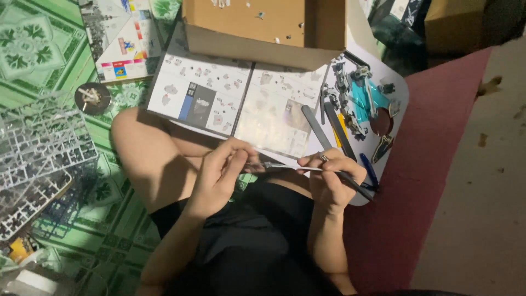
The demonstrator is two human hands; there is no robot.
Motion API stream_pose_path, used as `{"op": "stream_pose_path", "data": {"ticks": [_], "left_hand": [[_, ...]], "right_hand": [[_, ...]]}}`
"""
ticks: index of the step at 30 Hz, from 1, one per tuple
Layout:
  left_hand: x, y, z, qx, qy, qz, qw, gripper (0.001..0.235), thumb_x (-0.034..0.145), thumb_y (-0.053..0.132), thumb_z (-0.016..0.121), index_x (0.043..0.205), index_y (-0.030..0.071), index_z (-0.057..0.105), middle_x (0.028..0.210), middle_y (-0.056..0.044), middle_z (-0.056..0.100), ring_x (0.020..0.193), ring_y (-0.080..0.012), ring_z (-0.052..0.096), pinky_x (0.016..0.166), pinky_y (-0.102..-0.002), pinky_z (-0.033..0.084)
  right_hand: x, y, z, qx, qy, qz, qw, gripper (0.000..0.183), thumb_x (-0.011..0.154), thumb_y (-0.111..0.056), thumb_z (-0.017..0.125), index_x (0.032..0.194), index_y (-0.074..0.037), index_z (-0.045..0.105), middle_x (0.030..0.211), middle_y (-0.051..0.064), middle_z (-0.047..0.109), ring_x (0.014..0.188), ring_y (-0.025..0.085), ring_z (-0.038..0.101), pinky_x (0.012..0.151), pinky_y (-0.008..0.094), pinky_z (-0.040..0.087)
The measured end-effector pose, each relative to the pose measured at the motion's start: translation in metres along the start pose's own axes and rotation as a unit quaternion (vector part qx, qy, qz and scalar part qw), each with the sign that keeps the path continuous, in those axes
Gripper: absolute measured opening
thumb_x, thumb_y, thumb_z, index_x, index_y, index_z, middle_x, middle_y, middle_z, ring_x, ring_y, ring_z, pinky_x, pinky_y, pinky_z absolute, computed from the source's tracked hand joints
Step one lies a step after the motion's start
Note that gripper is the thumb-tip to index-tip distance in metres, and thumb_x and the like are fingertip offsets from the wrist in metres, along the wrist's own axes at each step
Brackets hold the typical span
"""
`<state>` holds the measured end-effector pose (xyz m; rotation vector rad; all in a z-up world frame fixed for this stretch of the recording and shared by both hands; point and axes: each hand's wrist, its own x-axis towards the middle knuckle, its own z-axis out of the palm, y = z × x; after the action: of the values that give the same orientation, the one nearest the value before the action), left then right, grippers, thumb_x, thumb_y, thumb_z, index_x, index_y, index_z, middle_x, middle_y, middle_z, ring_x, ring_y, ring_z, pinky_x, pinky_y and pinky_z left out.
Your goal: Trimming and sanding small plastic parts from a model kit using a hobby knife and sanding sticks.
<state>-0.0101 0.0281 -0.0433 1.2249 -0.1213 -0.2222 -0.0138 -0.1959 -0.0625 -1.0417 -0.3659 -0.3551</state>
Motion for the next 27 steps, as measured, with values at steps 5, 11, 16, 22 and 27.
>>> {"op": "stream_pose_path", "data": {"ticks": [5,11,16,22,27], "left_hand": [[-0.006,0.024,0.007,0.016,-0.042,0.07,0.997,0.028,0.087,0.016,0.063,0.112,0.004,0.064,0.089,-0.01,0.071,0.08,-0.0167,0.068,0.072,-0.028,0.056],[-0.003,0.013,0.008,0.19,0.079,0.114,0.972,0.013,0.082,0.006,0.071,0.091,0.014,0.075,0.074,0.0,0.075,0.07,-0.0137,0.072,0.066,-0.024,0.055],[-0.003,-0.009,0.003,0.134,0.145,0.011,0.98,0.008,0.085,0.005,0.067,0.092,0.002,0.071,0.078,-0.011,0.075,0.071,-0.0159,0.074,0.062,-0.024,0.061],[0.011,-0.022,0.001,0.045,0.109,-0.024,0.993,0.019,0.091,0.0,0.056,0.104,-0.011,0.063,0.074,-0.022,0.069,0.066,-0.0267,0.073,0.061,-0.037,0.064],[0.026,-0.014,0.01,0.103,0.084,0.024,0.991,0.023,0.088,-0.003,0.054,0.11,-0.007,0.06,0.068,-0.011,0.063,0.058,-0.0157,0.067,0.052,-0.023,0.064]], "right_hand": [[0.002,0.002,0.008,-0.012,-0.028,0.005,1.0,0.008,0.076,0.005,0.067,0.081,0.001,0.063,0.069,0.024,0.06,0.072,0.038,0.069,0.068,0.049,0.059],[0.024,0.007,0.021,-0.349,-0.07,-0.004,0.934,0.013,0.084,0.003,0.065,0.096,0.003,0.066,0.084,0.024,0.066,0.083,0.038,0.069,0.072,0.044,0.056],[0.04,0.021,0.001,-0.743,-0.225,-0.032,0.629,0.023,0.089,0.0,0.062,0.111,-0.005,0.066,0.098,0.014,0.065,0.099,0.032,0.062,0.076,0.037,0.053],[0.053,0.001,0.004,-0.787,-0.246,-0.008,0.565,0.041,0.084,0.006,0.062,0.124,-0.006,0.063,0.112,0.019,0.061,0.102,0.034,0.056,0.082,0.04,0.046],[-0.018,-0.083,-0.009,-0.783,-0.19,0.54,0.244,0.022,0.077,-0.038,0.055,0.096,-0.028,0.061,0.095,-0.003,0.065,0.085,0.019,0.066,0.076,0.033,0.054]]}}
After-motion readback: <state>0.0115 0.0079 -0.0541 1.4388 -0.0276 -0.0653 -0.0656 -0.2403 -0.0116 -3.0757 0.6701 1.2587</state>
